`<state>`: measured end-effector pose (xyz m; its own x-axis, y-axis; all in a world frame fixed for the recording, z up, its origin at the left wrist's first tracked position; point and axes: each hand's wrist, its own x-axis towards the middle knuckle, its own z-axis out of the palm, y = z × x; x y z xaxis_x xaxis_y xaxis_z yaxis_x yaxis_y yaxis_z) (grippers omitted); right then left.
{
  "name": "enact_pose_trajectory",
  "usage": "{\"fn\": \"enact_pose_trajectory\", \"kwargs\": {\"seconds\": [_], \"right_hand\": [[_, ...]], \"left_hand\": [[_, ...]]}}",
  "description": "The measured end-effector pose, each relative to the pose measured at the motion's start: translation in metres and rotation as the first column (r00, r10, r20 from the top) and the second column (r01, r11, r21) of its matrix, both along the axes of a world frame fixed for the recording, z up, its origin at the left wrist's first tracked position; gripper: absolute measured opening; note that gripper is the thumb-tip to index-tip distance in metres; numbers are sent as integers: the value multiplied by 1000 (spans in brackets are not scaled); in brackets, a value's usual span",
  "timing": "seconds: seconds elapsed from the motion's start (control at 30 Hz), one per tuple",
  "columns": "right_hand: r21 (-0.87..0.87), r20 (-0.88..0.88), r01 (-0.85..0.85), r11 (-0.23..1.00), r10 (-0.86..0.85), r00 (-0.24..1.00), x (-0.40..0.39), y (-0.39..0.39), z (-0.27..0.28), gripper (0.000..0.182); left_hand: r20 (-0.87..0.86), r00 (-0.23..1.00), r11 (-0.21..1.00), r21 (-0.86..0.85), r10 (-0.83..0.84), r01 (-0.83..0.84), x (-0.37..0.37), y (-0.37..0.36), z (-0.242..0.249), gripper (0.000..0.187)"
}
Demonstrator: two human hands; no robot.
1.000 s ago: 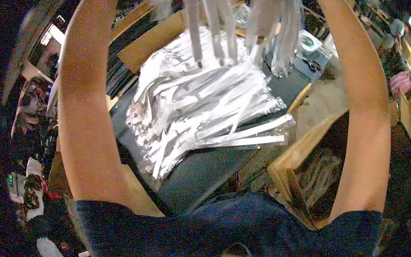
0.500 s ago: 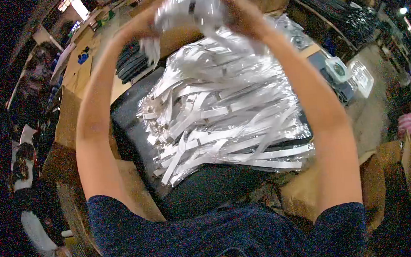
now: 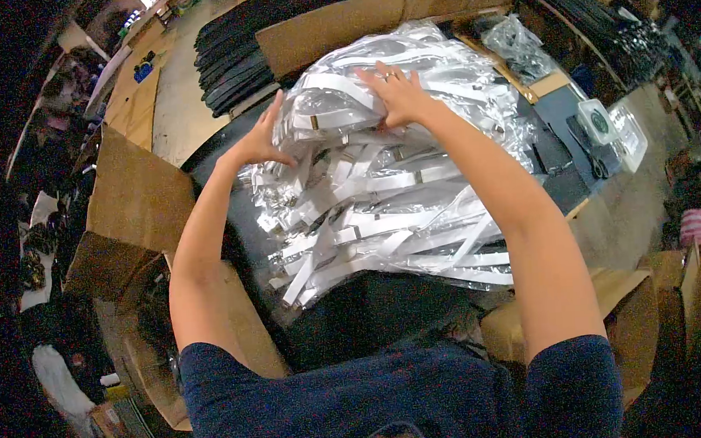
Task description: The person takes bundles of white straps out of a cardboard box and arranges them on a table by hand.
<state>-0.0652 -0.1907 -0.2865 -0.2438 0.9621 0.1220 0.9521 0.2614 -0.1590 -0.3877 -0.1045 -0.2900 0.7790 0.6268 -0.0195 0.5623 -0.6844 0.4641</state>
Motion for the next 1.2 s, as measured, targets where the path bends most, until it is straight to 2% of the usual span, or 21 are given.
{"fn": "enact_pose_trajectory", "kwargs": {"seconds": [0.13,0.2,0.27,0.3,0.4,0.47,0.57,0.6,0.7,0.77,0.8,0.83,0.87,0.93,1.0,1.03,1.07,1.1,1.13,1.17,1.2], "right_hand": [[-11,60,12,1000,-12,998,0,-16,23,129],[-26,38,48,999,-47,998,6,-38,40,134],[43,10,-31,999,30,999,18,-61,53,128],[40,3,9,999,-10,1000,23,-75,61,128],[131,6,-19,991,19,1000,51,-137,92,104],[64,-19,22,998,-21,1000,71,-194,120,89],[-89,-99,47,995,-56,994,100,-290,154,61],[-3,-94,80,997,-79,992,109,-322,157,55],[-160,-195,140,977,-171,966,143,-396,166,58],[-420,-228,53,906,-162,960,136,-466,202,45],[-499,-244,26,866,-170,955,137,-493,205,42],[-586,-142,228,777,-376,916,141,-509,181,44],[-647,-19,411,643,-552,834,145,-525,156,49],[-724,-72,365,585,-591,803,167,-561,105,46],[-816,17,413,405,-696,718,183,-586,49,46],[-845,113,432,317,-682,722,195,-595,20,45],[-820,282,548,165,-716,639,188,-601,11,46],[-743,357,662,94,-781,512,192,-617,-28,58],[-799,385,602,2,-767,514,199,-629,-58,70],[-760,405,650,-28,-802,438,223,-666,-154,67],[-766,357,639,-70,-873,333,226,-680,-188,66]], "left_hand": [[88,995,996,72,38,-44,10,-2,10,143],[127,992,982,186,5,-29,19,-2,10,145],[160,987,969,246,-25,-15,33,-22,25,142],[163,985,956,293,-53,3,38,-27,29,141],[137,977,923,371,-162,101,56,-40,39,136],[70,955,834,507,-290,216,61,-36,34,134],[197,918,889,384,-344,251,77,-69,52,134],[177,917,877,400,-357,264,82,-75,56,133],[64,927,801,529,-368,282,92,-83,57,127],[48,919,784,540,-392,306,100,-75,48,123],[59,963,828,525,-264,195,102,-74,43,118],[63,990,856,511,-126,76,104,-72,37,112],[54,988,854,511,-142,95,106,-68,30,112],[104,993,841,541,-57,-8,110,-55,18,103],[86,993,825,566,-77,15,112,-52,11,102],[43,999,833,552,30,-49,113,-53,9,99],[0,990,834,540,138,-116,115,-55,10,97],[1,991,831,545,136,-115,116,-58,13,97],[91,990,817,560,104,-137,117,-67,19,95],[177,982,805,572,71,-161,117,-75,24,93],[258,966,792,581,37,-186,114,-79,29,91]]}}
